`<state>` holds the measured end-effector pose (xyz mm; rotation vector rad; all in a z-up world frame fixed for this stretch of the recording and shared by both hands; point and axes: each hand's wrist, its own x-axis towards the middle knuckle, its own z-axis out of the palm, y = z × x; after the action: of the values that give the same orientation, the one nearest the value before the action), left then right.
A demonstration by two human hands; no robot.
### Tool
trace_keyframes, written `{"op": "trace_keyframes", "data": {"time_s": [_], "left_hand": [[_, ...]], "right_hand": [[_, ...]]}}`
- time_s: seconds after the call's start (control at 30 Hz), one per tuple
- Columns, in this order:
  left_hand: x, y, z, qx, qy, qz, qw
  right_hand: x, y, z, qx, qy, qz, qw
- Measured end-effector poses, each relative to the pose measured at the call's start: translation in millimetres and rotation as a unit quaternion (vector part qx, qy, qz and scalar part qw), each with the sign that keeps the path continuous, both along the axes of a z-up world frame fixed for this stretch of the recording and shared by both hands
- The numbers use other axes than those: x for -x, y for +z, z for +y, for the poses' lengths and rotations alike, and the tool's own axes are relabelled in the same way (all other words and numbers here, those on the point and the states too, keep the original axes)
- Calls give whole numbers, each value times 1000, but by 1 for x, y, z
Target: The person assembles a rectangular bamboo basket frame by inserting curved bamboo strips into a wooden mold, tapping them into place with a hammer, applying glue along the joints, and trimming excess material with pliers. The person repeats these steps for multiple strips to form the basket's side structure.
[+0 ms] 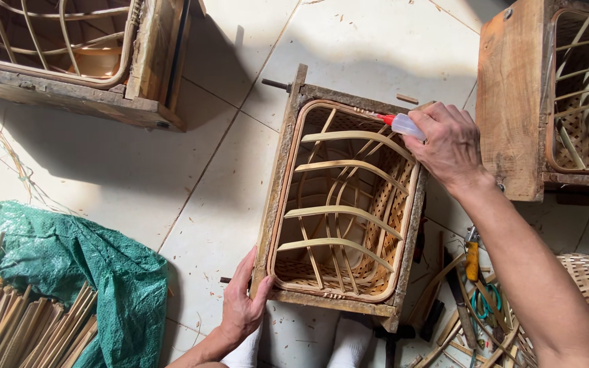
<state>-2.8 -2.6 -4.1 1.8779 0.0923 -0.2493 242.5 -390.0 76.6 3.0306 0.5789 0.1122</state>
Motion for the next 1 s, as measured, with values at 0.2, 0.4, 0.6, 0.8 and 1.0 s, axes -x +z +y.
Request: {"op": "trace_keyframes", "data": {"time_s": [0.2, 0.4, 0.6, 0.8, 1.0], "left_hand": [[2, -2, 1, -21, -8, 1, 1000], [4, -7, 1, -18, -9, 7, 1000], [4, -10, 1, -4, -7, 11, 1000], [4, -10, 1, -4, -7, 13, 1000], [3, -7, 1, 3, -9, 17, 1000]], "right_hand": [[3, 0, -7, 1, -9, 7, 1000], [21, 5, -43, -20, -46, -3, 999], [21, -8, -48, 15, -37, -4, 999], [18, -9, -52, 28, -22, -13, 999], [41, -10, -73, -49, -113, -5, 992]]}}
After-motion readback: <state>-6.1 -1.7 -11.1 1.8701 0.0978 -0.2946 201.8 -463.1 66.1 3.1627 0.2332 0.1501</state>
